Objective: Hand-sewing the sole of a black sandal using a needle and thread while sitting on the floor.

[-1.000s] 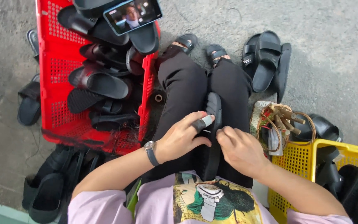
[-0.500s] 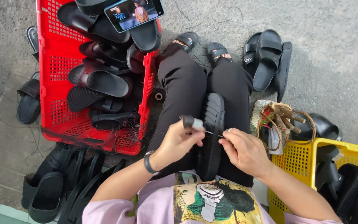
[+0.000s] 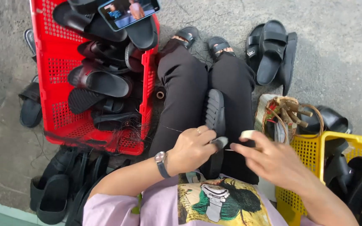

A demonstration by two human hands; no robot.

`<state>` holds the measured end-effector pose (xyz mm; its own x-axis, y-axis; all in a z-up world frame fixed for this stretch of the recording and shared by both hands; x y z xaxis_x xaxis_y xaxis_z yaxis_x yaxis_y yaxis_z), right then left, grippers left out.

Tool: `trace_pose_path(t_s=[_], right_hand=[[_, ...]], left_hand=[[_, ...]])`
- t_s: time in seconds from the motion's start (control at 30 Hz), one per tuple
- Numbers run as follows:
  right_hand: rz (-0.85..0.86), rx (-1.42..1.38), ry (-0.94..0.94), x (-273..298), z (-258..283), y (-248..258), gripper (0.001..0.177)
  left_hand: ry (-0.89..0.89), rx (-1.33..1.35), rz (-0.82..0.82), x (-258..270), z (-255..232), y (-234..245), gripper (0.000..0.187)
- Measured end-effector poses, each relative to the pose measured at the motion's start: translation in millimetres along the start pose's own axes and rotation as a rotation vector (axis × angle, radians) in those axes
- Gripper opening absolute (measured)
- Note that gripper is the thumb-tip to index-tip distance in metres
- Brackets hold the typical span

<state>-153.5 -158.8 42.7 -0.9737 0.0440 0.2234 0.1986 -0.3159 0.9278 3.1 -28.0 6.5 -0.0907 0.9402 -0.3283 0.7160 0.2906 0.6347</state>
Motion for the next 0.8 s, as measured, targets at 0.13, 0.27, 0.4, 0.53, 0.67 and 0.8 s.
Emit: trace_pose_path(t_s=[0.13,0.27,0.4,0.53,0.67,0.8], right_hand=[[-0.313,-0.158,-0.027,-7,3,-21,0.020],[-0.239,-1.167,-0.020,-27,8,10,0.014],[-0.763,-1.394,-0.252,15,-12,32,0.016],[-0.490,-0.683,-0.122,5,-1,-9,0.024],[-0.378,0.055,0.001,-11,9,-21,0.020],[-0.403,-1.381,-0.105,-18,14,11,0.013]], left_hand=[[-0.145,-0.028,-0.242,1,-11,13,0.028],[-0.139,-0.082,-0.360,6,-17,15,0.016],[-0.090,-0.050,-0.395,7,-16,13,0.016],[-0.095,-0.063,-0.350,1,-17,11,0.018],[-0.102,-0.089,-0.366,1,-17,9,0.025],[-0.084,-0.070,-0.348,1,-21,16,0.018]])
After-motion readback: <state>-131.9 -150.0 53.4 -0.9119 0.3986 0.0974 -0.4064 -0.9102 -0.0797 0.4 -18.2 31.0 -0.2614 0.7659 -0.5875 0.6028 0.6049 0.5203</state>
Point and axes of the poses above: each hand's wrist, its own x-axis away from the middle knuckle, its own y-axis out of the back of the hand, z = x × y, the point moved 3 cm from there along -x, towards the middle knuckle
